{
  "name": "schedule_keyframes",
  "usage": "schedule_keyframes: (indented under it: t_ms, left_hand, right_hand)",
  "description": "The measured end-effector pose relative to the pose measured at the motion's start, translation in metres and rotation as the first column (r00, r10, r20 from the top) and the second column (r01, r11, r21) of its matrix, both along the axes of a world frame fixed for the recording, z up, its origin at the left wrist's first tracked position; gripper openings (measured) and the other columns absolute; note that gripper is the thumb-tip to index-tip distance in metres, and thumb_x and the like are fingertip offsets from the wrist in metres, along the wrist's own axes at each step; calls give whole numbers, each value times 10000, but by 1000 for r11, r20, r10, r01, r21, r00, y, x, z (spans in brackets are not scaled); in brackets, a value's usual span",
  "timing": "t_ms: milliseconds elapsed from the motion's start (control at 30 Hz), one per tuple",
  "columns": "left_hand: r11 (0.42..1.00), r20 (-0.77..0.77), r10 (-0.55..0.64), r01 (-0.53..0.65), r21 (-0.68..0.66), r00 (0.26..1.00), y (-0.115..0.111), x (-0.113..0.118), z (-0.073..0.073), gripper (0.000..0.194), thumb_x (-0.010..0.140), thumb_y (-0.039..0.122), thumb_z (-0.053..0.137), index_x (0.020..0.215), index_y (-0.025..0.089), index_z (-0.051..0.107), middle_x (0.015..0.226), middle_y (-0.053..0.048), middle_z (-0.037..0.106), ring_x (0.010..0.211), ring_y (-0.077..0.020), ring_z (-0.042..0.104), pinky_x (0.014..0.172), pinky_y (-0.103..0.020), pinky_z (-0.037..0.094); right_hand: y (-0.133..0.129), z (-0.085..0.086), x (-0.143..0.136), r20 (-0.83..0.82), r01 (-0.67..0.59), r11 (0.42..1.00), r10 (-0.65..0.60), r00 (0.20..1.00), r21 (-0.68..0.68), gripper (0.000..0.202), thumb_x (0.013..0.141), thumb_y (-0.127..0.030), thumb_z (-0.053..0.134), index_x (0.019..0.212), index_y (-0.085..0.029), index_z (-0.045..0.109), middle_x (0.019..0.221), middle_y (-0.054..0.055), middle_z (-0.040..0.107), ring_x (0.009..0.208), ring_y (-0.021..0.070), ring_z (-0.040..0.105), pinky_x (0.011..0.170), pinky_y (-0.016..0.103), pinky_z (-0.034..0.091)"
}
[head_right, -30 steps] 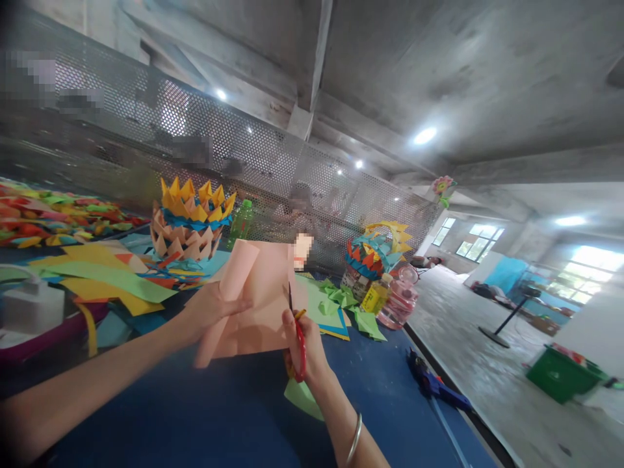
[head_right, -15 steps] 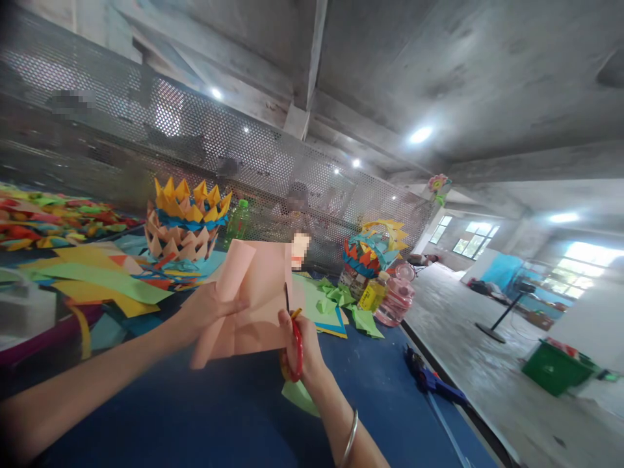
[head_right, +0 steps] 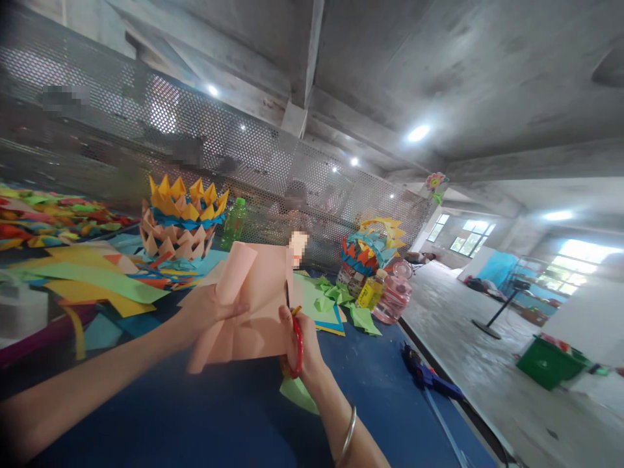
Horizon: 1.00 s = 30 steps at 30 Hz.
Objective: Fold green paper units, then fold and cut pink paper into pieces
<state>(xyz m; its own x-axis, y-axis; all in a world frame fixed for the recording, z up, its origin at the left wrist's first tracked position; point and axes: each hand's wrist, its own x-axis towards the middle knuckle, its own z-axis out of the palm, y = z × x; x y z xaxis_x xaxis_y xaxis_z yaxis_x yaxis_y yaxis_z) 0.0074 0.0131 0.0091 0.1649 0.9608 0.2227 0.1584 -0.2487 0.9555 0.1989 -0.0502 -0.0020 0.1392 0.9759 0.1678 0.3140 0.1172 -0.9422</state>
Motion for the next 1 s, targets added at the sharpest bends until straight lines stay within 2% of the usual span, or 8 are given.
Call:
schedule_keyframes:
  t_ms: [133,267,433,533,700,833,1000]
  left_hand:
    - [1000,-16,17,-17,11,1000,-3,0,3,318,553,411,764,690,148,649,642,-24,659,654,-221,619,578,-276,464]
    - [999,-2,-40,40,-20,999,-6,1,2,320,557,404,764,720,146,667,668,-33,678,668,-229,630,576,-272,461]
    - [996,-7,-85,85,-23,996,-7,2,0,319,579,419,754,715,148,654,679,-35,678,676,-227,634,600,-277,464]
    - [997,-47,-77,76,-22,996,-6,2,-1,324,580,429,751,696,145,645,658,-36,668,665,-230,631,595,-283,460]
    - [999,-53,-39,39,1,998,-2,2,-2,358,557,405,767,770,135,666,717,-51,695,723,-253,651,639,-300,483]
    - [998,-43,-56,56,-13,998,-3,2,-1,358,566,401,770,784,131,683,717,-54,705,708,-249,658,625,-299,492]
    - [995,-16,-93,92,-43,996,-7,3,-1,356,572,413,779,773,131,697,747,-71,726,745,-261,673,632,-296,507]
  right_hand:
    - [2,-2,2,21,-40,999,39,999,31,591,802,-750,409,584,-202,433,439,-27,417,397,94,379,374,228,271]
    - [5,-3,7,46,-60,993,56,997,101,570,825,-710,430,580,-196,409,532,-13,451,476,96,411,430,224,314]
    - [5,-2,8,65,-59,995,54,996,83,573,830,-707,416,583,-190,424,541,-10,450,491,98,403,441,227,308]
    - [4,-1,5,28,-47,997,46,999,56,577,810,-722,431,587,-189,424,545,-8,453,485,97,402,431,226,293]
    - [5,-2,4,-24,-6,999,7,1000,45,588,753,-747,491,584,-188,420,542,-15,427,494,93,378,419,220,271]
    - [7,-5,8,-16,-21,996,23,1000,88,570,787,-722,472,622,-176,459,589,1,469,534,108,424,447,220,318]
    - [6,-1,10,34,-24,994,21,999,103,542,822,-681,464,611,-182,449,586,-1,461,529,106,407,445,224,313]
